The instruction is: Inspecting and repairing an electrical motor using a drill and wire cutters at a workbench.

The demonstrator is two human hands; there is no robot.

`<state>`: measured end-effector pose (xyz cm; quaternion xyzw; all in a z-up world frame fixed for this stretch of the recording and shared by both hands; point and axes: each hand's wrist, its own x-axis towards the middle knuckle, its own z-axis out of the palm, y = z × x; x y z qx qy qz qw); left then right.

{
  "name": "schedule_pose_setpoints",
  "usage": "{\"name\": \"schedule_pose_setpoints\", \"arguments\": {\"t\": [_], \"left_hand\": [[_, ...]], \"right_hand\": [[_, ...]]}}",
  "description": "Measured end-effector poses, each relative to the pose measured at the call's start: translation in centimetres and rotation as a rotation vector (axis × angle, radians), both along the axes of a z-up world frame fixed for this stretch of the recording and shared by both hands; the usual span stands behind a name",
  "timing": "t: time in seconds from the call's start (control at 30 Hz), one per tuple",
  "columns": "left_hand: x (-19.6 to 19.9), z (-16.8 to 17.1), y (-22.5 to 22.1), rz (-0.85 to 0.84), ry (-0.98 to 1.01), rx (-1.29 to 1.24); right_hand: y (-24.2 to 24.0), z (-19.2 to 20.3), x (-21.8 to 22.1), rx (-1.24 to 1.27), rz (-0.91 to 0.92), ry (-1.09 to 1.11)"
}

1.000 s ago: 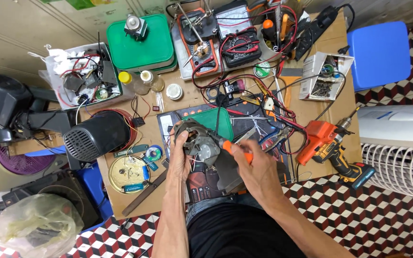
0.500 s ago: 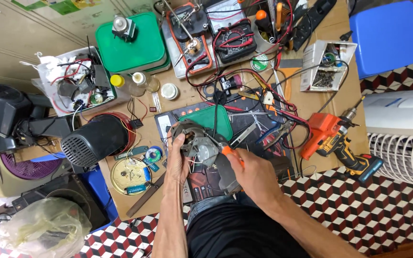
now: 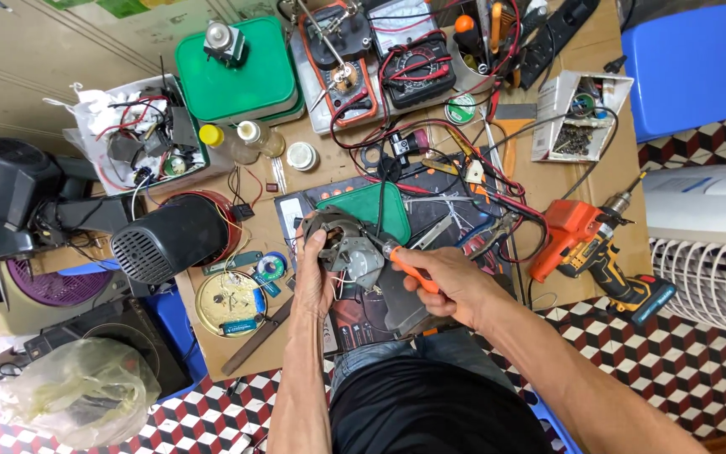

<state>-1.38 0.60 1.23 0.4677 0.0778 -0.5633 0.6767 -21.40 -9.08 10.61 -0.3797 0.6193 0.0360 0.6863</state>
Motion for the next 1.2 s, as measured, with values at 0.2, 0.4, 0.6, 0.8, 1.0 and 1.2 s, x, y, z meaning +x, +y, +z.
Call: {"name": "schedule_pose_setpoints", "arguments": {"t": [0.2,0.4,0.6,0.8,1.0,1.2], "left_hand": [[0.0,-0.4,0.1,-0.008,-0.011,-0.016],[0.0,-0.5,0.2,-0.006,-0.004,-0.012],[-0.1,0.0,0.2,-0.032,-0.015,0.012],[-0.1,0.8,-0.2,-0.039,-0.029,0.045],[-0.1,-0.2,0.0,-0.017,-0.025,0.006],[0.0,0.5,0.0,-0.035,-0.024,0.007]], "right_hand": [[0.7,0.7,0.4,-0.796,0.661,0.116],[-0.3,-1.7,-0.3,-0.758,0.546,0.058],[-0.6,-2.2,0.0,-0.116,0.207,-0.011],[0.7,-0.1,0.8,-1.117,0.879,0.223],[-1.5,1.2,1.4,-0.164,0.207,0.048],[-0.8,-0.9,0.3,-0.063,0.146,0.005]]}}
